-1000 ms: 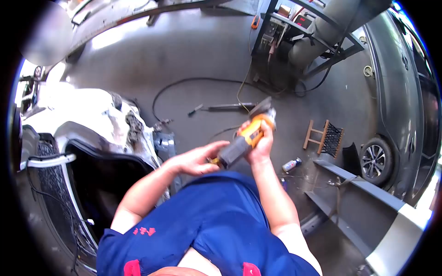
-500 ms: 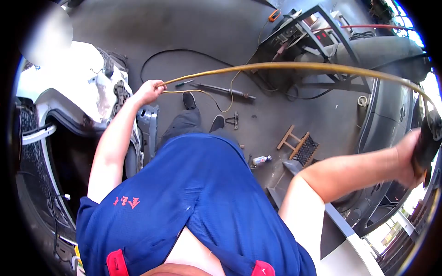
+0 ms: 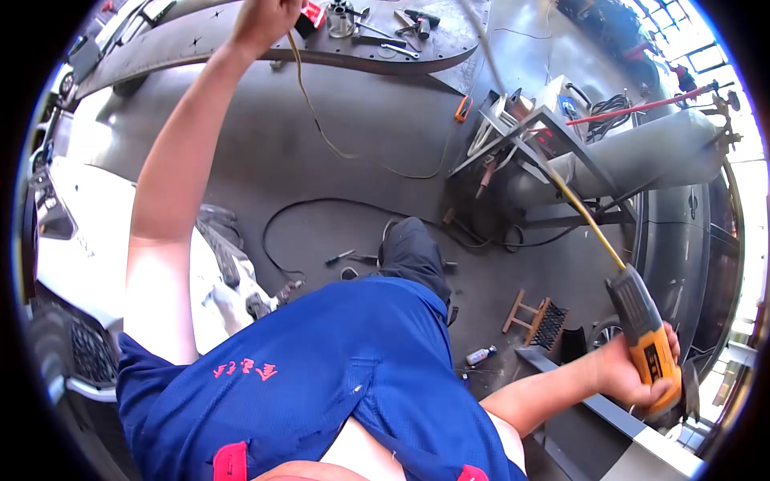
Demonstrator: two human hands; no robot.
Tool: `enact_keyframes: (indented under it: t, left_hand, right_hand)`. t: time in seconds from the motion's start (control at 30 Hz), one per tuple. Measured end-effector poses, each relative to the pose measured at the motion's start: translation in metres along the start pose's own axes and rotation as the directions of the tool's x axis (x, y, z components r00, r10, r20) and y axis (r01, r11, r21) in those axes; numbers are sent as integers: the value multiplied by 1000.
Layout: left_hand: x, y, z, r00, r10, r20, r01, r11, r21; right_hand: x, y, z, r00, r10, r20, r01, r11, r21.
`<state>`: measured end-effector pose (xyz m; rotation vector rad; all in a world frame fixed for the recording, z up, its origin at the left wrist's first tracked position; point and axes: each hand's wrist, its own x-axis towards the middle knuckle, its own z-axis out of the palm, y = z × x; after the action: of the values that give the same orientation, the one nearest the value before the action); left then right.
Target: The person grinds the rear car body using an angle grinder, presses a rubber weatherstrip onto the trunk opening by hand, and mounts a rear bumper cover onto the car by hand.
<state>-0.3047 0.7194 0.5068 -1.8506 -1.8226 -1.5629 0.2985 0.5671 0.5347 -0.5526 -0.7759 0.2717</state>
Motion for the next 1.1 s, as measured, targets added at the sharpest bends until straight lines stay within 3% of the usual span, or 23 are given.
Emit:
enact_keyframes:
  t: [0.03,0.1,0.17,0.2,0.23,0.27,0.3,0.37,0.43,0.47,0.5,0.53,0.6,0.67,0.7,0.8,0.9,0.97,1.03,1.1]
  left_hand:
    - [6,-19,4,979,-33,202,36,999,-11]
    - [-16,-91,45,950,26,310,7,994,-105]
    - [-41,-153,63,812,-130,569,215,973,-85]
    - [-52,-167,62,786,6,618,-45,998,48]
    - [-81,-195,66,815,-17,579,-30,997,72]
    - [-104,-199,63,795,-231,561,239,969,61]
    - [-129,-219,63,769,-370,522,369,923,110]
    - [-195,-261,44,576,-650,495,573,753,322]
    - [-270,-277,13,466,-796,386,643,605,470]
    - [-289,-267,-1,292,-887,358,665,457,591]
    - [-316,-254,-12,378,-865,329,601,500,624]
    - [-358,-253,-21,345,-890,297,659,455,598]
    - [-450,-260,-38,-101,-952,290,803,94,589]
    - [-419,-213,-34,-408,-852,328,856,-232,462]
    - [-404,-226,-20,-406,-852,331,857,-230,460]
    - [-335,-293,23,-254,-878,405,826,21,563]
    - [-287,-317,78,-154,-864,479,772,197,604]
    - [-242,-385,120,84,-935,345,886,229,404]
    - [-141,-408,151,298,-937,181,955,292,-57]
    - [-17,-371,161,331,-934,138,910,276,-310]
  right_hand:
    - [-8,22,13,998,66,-5,-66,997,39]
    - [-15,74,35,978,169,123,-173,985,24]
    - [-22,135,75,945,264,194,-272,962,18]
    - [-22,167,99,905,320,281,-337,941,12]
    - [-23,203,125,855,372,361,-401,916,5]
    - [-24,239,151,811,432,394,-448,892,-57]
    - [-25,274,177,767,487,417,-485,866,-120]
    - [-30,338,229,763,526,376,-424,846,-324]
    - [-29,400,269,753,428,500,-109,830,-547]
    - [-35,429,285,740,442,507,-29,774,-632]
    - [-39,456,305,735,436,520,62,720,-691]
    - [-44,479,320,712,375,593,195,706,-681]
    - [-48,516,357,587,325,742,386,693,-609]
    - [-58,549,386,471,400,786,479,632,-609]
    - [-65,568,399,431,441,787,498,611,-615]
    - [-95,620,430,301,632,714,457,562,-690]
    - [-133,689,434,174,772,612,392,516,-762]
    - [-155,745,435,71,834,548,255,516,-818]
    - [-164,787,448,-37,889,456,327,442,-835]
    - [-177,855,449,-123,894,432,323,447,-834]
